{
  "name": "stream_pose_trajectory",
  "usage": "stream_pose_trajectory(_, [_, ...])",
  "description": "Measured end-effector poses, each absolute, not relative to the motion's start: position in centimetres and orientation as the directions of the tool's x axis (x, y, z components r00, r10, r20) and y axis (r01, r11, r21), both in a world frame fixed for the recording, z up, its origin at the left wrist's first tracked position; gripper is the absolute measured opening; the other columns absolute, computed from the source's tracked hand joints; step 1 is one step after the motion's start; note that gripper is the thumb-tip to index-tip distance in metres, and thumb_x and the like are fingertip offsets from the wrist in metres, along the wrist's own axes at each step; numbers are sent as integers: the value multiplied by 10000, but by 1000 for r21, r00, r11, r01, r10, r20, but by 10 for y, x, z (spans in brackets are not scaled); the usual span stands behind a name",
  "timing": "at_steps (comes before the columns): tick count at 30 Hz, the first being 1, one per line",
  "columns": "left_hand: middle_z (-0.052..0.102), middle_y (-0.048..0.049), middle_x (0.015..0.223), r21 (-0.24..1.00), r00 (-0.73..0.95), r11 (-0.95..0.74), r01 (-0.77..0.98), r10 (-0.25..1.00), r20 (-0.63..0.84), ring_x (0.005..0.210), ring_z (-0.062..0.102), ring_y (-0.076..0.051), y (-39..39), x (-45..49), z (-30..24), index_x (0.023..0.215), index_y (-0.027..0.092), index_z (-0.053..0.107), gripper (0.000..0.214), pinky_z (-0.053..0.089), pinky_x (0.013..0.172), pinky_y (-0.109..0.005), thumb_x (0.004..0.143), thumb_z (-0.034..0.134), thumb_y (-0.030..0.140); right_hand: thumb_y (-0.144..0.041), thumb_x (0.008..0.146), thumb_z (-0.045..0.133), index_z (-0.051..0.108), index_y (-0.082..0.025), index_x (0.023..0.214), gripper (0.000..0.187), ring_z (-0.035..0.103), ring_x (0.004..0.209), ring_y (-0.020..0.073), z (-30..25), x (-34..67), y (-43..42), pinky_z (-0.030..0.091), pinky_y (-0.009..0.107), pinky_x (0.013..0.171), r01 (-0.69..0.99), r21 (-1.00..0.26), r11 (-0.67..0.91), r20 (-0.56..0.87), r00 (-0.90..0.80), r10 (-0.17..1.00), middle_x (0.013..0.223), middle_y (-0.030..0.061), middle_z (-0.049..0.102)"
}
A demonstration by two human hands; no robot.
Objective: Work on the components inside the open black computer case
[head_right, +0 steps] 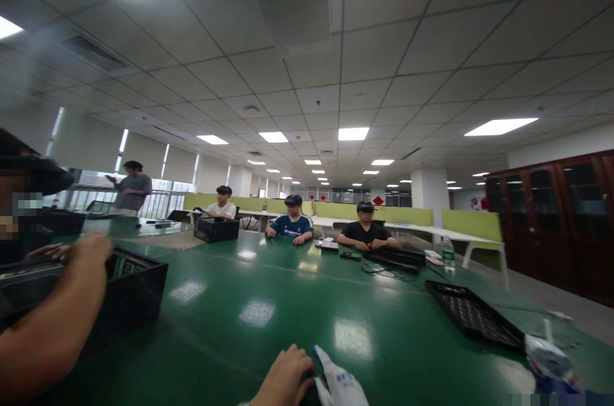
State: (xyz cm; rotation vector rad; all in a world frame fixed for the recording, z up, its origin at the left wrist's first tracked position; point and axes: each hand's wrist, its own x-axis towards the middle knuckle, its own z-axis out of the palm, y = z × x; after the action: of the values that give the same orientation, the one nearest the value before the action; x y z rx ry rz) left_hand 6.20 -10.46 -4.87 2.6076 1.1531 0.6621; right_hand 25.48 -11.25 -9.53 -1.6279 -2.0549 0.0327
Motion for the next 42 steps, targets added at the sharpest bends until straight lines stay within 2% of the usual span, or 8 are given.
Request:
stream_pose_trajectory(7, [674,-53,1164,365,591,-664,652,748,302,1182,542,-283,-103,63,-49,1035,258,685,199,445,1010,-452,882,581,186,-384,879,502,663,-249,1286,458,658,1175,251,-112,262,-102,511,338,1026,895,-314,318,494,-132,859,1291,100,686])
stream_pose_trajectory(15, [654,-66,1186,337,573,-665,666,746,338,1209,508,-301,-102,64,-49,1096,254,668,244,417,1033,-476,922,502,212,-384,883,489,703,-277,1219,413,624,1224,272,-107,264,-103,473,383,1070,859,-391,331,473,-121,873,1332,84,662])
stream_pose_trajectory(20, [647,-58,1198,366,535,-649,667,759,371,1192,514,-278,-104,61,-49,1147,254,634,295,424,1017,-443,908,471,195,-330,861,459,531,-169,1424,590,485,1376,250,-95,270,-101,355,409,1171,771,-552,317,461,-35,887,1470,134,537])
stream_pose_trajectory(24, [644,-53,1196,369,528,-653,662,755,389,1196,511,-275,-102,58,-51,1149,257,629,298,422,1017,-439,895,482,207,-271,769,541,509,-209,1443,678,508,1351,256,-91,277,-101,364,414,1152,682,-675,281,386,3,922,1432,119,574])
stream_pose_trajectory(28, [648,-54,1170,344,550,-672,656,737,391,1190,509,-289,-99,56,-54,1144,272,634,313,420,1008,-466,872,491,213,-260,687,590,599,-214,1356,670,651,1117,260,-92,281,-104,471,383,1022,620,-739,264,387,69,920,1191,92,704])
stream_pose_trajectory(31, [650,-57,1154,332,561,-679,655,731,388,1177,514,-288,-99,53,-55,1142,271,634,321,420,1001,-472,864,485,210,-359,693,624,615,-191,1332,661,672,978,264,-93,280,-104,520,378,898,603,-772,204,360,149,921,1034,81,724])
stream_pose_trajectory(34, [649,-58,1156,336,558,-674,657,735,384,1172,519,-280,-99,52,-56,1140,263,633,326,423,999,-461,864,471,204,-493,731,624,583,-166,1364,714,669,960,255,-92,277,-102,519,363,878,565,-802,194,333,153,930,1021,97,711])
stream_pose_trajectory(42, [656,-36,1134,348,548,-666,660,743,383,1143,535,-258,-99,52,-56,1116,270,637,308,436,973,-424,862,476,199,-760,751,513,470,-157,1432,911,657,716,199,-84,266,-109,491,306,616,343,-925,161,220,140,965,881,73,677])
